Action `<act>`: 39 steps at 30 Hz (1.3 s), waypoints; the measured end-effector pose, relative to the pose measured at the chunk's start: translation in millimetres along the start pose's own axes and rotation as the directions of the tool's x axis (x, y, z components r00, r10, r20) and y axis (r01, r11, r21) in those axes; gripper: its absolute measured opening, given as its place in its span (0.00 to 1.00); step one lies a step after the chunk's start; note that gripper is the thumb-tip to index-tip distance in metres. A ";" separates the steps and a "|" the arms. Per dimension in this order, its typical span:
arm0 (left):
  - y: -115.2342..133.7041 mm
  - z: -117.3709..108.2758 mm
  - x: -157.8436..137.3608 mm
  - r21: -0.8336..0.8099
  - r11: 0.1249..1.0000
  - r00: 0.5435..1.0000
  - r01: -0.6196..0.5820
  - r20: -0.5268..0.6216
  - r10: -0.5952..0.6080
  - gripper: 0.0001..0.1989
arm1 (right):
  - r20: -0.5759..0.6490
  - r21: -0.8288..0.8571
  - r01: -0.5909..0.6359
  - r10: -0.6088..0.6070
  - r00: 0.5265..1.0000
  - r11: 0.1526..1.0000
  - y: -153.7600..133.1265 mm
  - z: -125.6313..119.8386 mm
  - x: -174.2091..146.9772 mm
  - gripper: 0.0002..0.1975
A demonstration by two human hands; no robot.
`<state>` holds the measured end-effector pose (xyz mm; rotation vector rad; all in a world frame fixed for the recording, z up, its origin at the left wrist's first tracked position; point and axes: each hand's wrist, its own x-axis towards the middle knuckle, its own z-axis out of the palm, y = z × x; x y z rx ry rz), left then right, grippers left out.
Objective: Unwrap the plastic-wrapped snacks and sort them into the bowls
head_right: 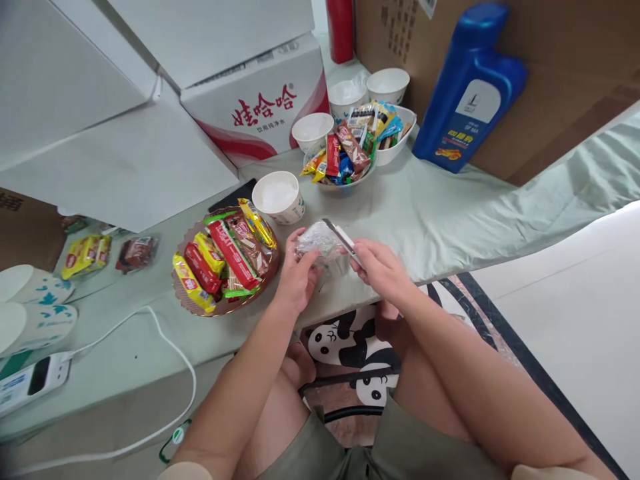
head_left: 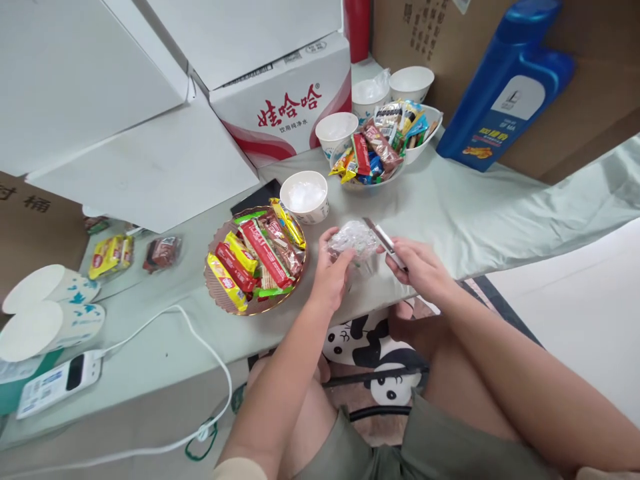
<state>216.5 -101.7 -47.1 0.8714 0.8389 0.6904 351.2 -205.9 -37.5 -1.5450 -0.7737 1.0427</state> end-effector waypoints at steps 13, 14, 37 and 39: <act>-7.9 3.3 16.4 0.068 0.986 0.988 -0.155 0.004 0.155 0.23 | -0.024 -0.518 0.113 -0.146 0.989 0.848 -1.4 -7.7 7.9 0.20; -6.7 3.2 17.0 0.039 0.985 0.986 -0.166 -0.019 0.167 0.23 | -0.020 -0.539 0.110 -0.143 0.989 0.835 -0.7 -11.0 6.4 0.20; -11.9 -8.5 16.8 0.286 0.928 0.966 -0.239 0.171 0.196 0.17 | 0.128 -0.695 0.463 -0.539 0.833 0.550 11.7 -6.8 25.8 0.11; -11.5 -10.3 18.9 0.316 0.926 0.978 -0.205 0.106 0.181 0.15 | 0.113 -0.679 0.471 -0.553 0.825 0.564 13.4 -12.4 26.2 0.08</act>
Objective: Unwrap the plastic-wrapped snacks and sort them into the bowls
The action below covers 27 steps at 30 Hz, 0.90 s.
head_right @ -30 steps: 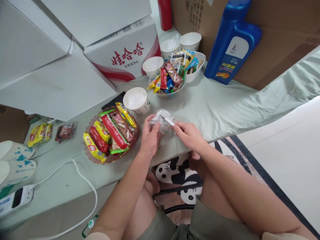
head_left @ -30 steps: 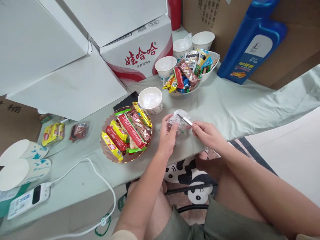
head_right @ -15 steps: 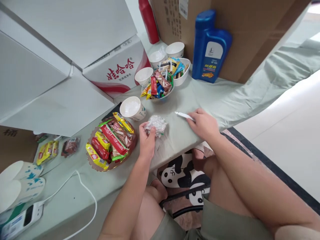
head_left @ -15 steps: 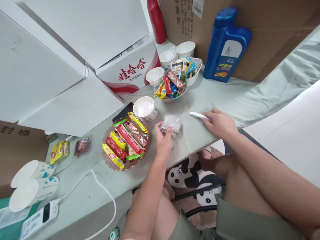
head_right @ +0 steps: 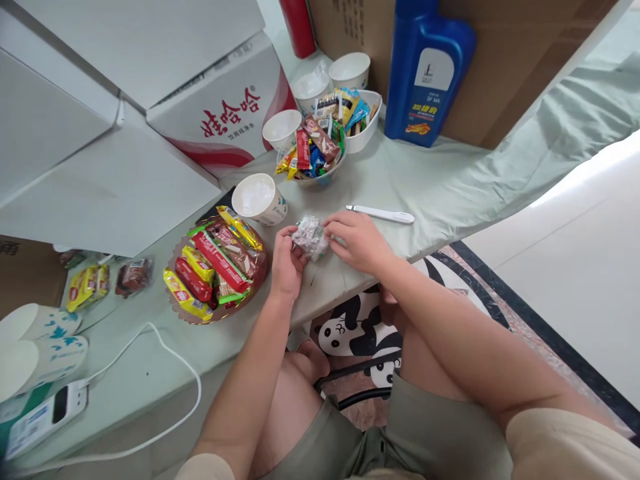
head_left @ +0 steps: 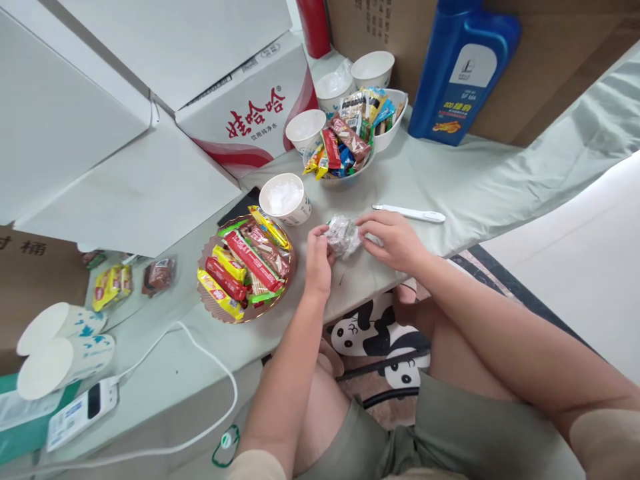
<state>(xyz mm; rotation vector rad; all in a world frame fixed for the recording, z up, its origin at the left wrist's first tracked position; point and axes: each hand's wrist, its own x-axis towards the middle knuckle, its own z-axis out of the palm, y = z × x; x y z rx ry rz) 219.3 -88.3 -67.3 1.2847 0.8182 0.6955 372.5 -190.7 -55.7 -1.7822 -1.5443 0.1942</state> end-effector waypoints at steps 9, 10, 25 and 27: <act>5.0 -7.6 4.8 0.583 0.761 0.951 -0.285 0.074 0.299 0.24 | -0.166 -0.231 -0.278 0.244 0.955 0.932 35.6 -41.9 -23.9 0.12; 6.1 -7.3 4.6 0.602 0.720 0.936 -0.347 0.166 0.311 0.24 | -0.224 -0.233 -0.304 0.253 0.941 0.924 34.9 -43.7 -26.1 0.13; 7.2 -8.0 3.9 0.635 0.633 0.892 -0.443 0.242 0.382 0.04 | 0.106 -0.248 -0.080 0.109 0.988 0.965 12.5 -15.9 -19.4 0.11; 8.7 -7.5 3.5 0.625 0.631 0.885 -0.460 0.264 0.384 0.04 | 0.085 -0.254 -0.090 0.114 0.990 0.963 14.2 -18.1 -20.1 0.11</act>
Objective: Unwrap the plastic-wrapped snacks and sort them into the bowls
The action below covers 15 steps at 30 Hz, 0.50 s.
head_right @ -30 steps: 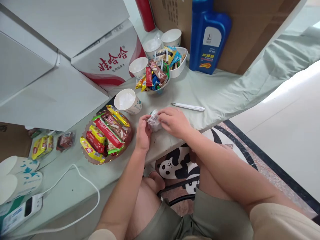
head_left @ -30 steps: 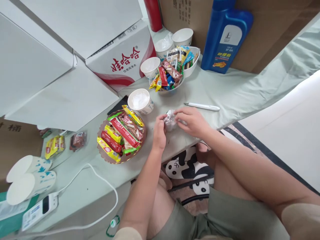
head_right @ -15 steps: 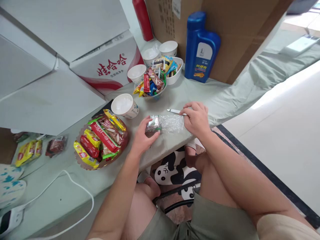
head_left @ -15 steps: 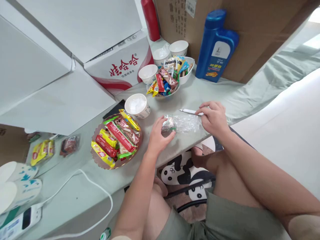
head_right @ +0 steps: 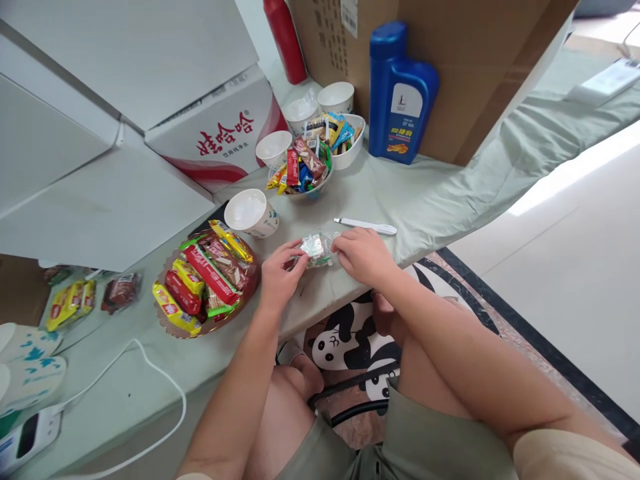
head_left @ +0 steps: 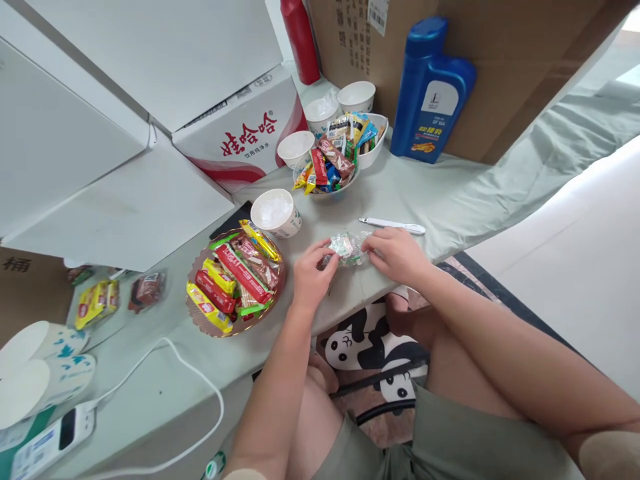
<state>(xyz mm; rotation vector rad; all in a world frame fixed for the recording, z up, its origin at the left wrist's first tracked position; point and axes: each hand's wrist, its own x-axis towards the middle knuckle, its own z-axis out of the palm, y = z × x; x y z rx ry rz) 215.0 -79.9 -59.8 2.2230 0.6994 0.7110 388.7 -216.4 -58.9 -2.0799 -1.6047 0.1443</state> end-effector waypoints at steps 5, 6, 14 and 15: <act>2.4 0.3 -0.9 0.074 0.993 0.995 -0.094 0.030 0.092 0.11 | -0.009 0.006 -0.015 0.015 1.000 1.000 -1.6 -3.4 -1.7 0.10; 2.1 0.9 -1.3 0.056 0.994 0.995 -0.098 0.024 0.097 0.10 | -0.003 0.005 -0.015 0.015 1.000 1.000 -2.7 -3.9 -1.8 0.10; -1.2 8.1 5.7 -0.471 0.859 0.953 0.200 -0.111 -0.282 0.07 | 0.014 0.002 -0.030 0.030 0.999 1.000 -3.1 -9.1 -2.0 0.10; -1.1 8.2 7.2 -0.547 0.803 0.923 0.238 -0.129 -0.362 0.07 | 0.008 0.000 -0.038 0.038 0.999 0.999 -0.8 -10.4 -2.2 0.10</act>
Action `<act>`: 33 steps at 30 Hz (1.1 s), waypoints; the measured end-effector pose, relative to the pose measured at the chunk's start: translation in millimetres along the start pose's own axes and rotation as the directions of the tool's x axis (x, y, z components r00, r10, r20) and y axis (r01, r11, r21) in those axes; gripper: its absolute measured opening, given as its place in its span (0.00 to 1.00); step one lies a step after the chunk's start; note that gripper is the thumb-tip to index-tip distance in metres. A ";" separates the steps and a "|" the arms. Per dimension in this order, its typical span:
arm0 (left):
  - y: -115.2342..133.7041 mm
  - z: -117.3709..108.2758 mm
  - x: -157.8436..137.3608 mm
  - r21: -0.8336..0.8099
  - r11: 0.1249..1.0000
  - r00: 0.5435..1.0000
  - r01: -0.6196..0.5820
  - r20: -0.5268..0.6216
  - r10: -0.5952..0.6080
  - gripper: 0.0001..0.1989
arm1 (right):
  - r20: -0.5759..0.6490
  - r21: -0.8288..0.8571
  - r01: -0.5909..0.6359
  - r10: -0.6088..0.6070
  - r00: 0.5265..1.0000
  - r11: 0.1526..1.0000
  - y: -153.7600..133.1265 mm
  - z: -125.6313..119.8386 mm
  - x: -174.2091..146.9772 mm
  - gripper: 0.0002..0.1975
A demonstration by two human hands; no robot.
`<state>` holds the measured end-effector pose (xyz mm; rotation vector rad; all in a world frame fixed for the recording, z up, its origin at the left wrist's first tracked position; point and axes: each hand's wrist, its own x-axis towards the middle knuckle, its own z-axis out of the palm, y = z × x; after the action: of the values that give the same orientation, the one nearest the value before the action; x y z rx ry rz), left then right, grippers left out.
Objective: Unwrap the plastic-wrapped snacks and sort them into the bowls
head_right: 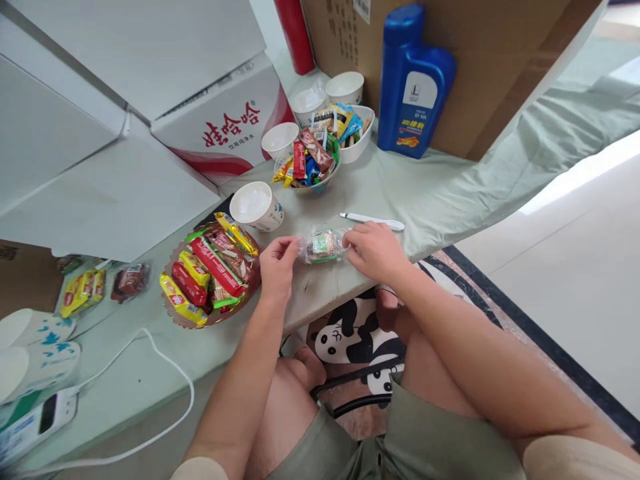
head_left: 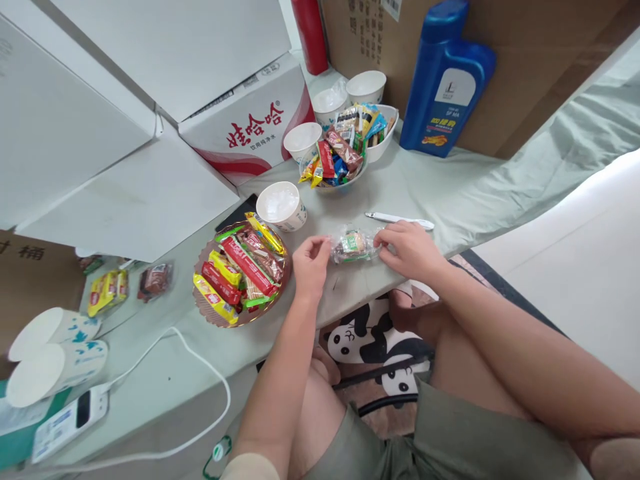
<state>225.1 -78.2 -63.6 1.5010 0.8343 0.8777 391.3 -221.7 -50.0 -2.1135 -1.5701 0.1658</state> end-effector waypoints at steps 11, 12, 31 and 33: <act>-2.6 -3.5 -14.6 0.325 0.934 0.988 -0.151 0.014 0.155 0.26 | -0.144 0.026 -0.045 0.048 0.988 0.999 19.8 -20.0 -16.6 0.18; -2.5 -2.8 -14.5 0.403 0.881 0.967 -0.249 0.062 0.246 0.27 | -0.136 0.031 -0.002 0.007 0.991 1.000 19.7 -19.3 -16.9 0.17; 17.7 23.5 -20.1 0.500 0.548 0.735 -0.671 0.353 0.579 0.04 | -0.270 0.154 -0.305 0.337 0.902 0.940 -22.3 -20.5 21.7 0.17; 17.3 32.2 -23.2 0.519 0.534 0.744 -0.668 0.481 0.464 0.11 | -0.219 0.151 -0.249 0.278 0.935 0.957 -18.9 -11.8 17.5 0.17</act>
<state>243.3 -115.2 -50.3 2.5927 0.4161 0.8179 385.2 -205.3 -27.7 -2.1515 -1.1077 0.0903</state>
